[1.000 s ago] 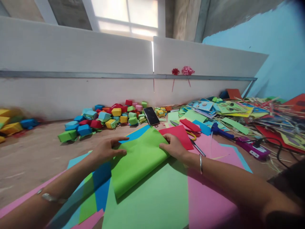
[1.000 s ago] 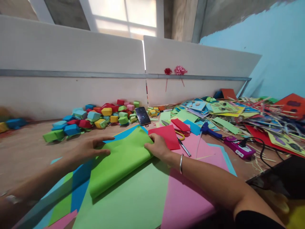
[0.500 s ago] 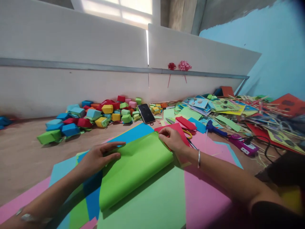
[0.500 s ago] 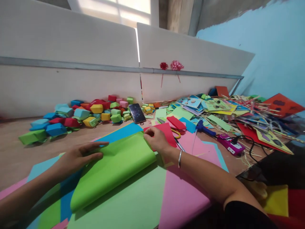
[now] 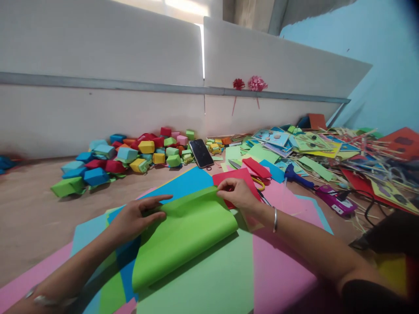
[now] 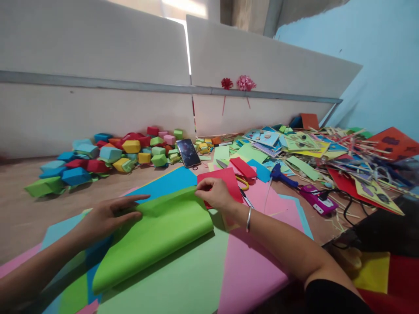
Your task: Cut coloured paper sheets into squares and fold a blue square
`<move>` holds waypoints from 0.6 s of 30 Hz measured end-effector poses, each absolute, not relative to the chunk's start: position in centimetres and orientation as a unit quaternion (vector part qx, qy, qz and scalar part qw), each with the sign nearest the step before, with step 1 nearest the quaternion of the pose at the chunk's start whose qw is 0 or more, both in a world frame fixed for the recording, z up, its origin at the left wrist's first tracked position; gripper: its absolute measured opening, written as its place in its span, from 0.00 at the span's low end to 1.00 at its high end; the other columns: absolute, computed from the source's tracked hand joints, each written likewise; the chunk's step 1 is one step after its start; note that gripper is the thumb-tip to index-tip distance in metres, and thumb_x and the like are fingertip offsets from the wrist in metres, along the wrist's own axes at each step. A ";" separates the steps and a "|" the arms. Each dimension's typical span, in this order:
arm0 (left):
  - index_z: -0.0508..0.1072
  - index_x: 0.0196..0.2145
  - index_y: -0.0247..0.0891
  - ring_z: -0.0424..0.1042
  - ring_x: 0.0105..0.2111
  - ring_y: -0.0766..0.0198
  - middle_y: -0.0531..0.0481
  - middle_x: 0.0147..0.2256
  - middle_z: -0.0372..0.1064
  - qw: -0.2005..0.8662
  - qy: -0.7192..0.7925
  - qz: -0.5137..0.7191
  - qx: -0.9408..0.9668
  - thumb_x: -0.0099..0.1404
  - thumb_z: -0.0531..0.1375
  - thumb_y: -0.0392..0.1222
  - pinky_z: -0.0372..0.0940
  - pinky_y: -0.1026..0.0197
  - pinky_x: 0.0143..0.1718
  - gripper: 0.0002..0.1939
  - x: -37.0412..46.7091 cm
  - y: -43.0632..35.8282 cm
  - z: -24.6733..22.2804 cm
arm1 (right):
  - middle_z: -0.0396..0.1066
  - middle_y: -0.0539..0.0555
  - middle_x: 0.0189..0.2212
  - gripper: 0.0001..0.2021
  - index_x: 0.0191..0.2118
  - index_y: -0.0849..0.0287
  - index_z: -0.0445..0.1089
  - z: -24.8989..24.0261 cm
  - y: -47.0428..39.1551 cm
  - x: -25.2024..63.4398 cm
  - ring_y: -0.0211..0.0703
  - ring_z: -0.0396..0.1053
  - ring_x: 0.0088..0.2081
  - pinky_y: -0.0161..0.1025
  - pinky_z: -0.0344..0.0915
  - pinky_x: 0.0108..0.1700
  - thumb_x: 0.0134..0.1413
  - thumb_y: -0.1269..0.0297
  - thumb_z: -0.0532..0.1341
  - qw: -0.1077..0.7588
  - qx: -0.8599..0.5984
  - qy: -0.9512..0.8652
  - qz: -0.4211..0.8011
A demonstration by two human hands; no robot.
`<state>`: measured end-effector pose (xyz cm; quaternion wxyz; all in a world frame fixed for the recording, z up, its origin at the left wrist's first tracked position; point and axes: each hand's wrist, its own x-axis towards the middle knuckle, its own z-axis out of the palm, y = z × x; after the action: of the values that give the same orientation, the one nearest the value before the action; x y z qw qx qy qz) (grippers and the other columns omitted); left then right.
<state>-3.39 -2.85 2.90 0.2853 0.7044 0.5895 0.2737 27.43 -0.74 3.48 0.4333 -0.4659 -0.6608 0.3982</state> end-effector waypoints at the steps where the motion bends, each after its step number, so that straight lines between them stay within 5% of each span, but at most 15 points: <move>1: 0.79 0.51 0.42 0.63 0.23 0.61 0.54 0.22 0.69 0.292 0.589 0.265 0.705 0.49 0.65 0.63 0.63 0.61 0.26 0.35 -3.2 -2.9 3.2 | 0.71 0.50 0.26 0.03 0.27 0.60 0.71 3.5 -0.7 27.4 0.37 0.67 0.28 0.35 0.64 0.32 0.44 0.67 0.63 0.423 -0.461 -0.670 0.400; 13: 0.78 0.52 0.41 0.56 0.22 0.64 0.57 0.20 0.54 0.314 0.575 0.182 0.733 0.50 0.64 0.59 0.56 0.64 0.24 0.33 -4.0 -3.1 4.5 | 0.61 0.43 0.23 0.12 0.28 0.59 0.66 3.7 -1.7 27.1 0.31 0.57 0.25 0.30 0.53 0.27 0.33 0.80 0.55 0.302 -0.382 -0.773 0.407; 18: 0.77 0.54 0.41 0.65 0.26 0.60 0.54 0.23 0.64 0.318 0.606 0.158 0.712 0.51 0.64 0.59 0.62 0.63 0.27 0.35 -4.6 -4.2 4.3 | 0.62 0.43 0.22 0.07 0.26 0.60 0.64 4.1 -1.7 27.1 0.31 0.59 0.25 0.29 0.56 0.27 0.41 0.79 0.57 0.245 -0.419 -0.790 0.375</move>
<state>-4.60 -4.18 4.31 0.3180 0.7120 0.6059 0.1576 27.11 -1.67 4.13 0.2446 -0.4188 -0.7899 0.3753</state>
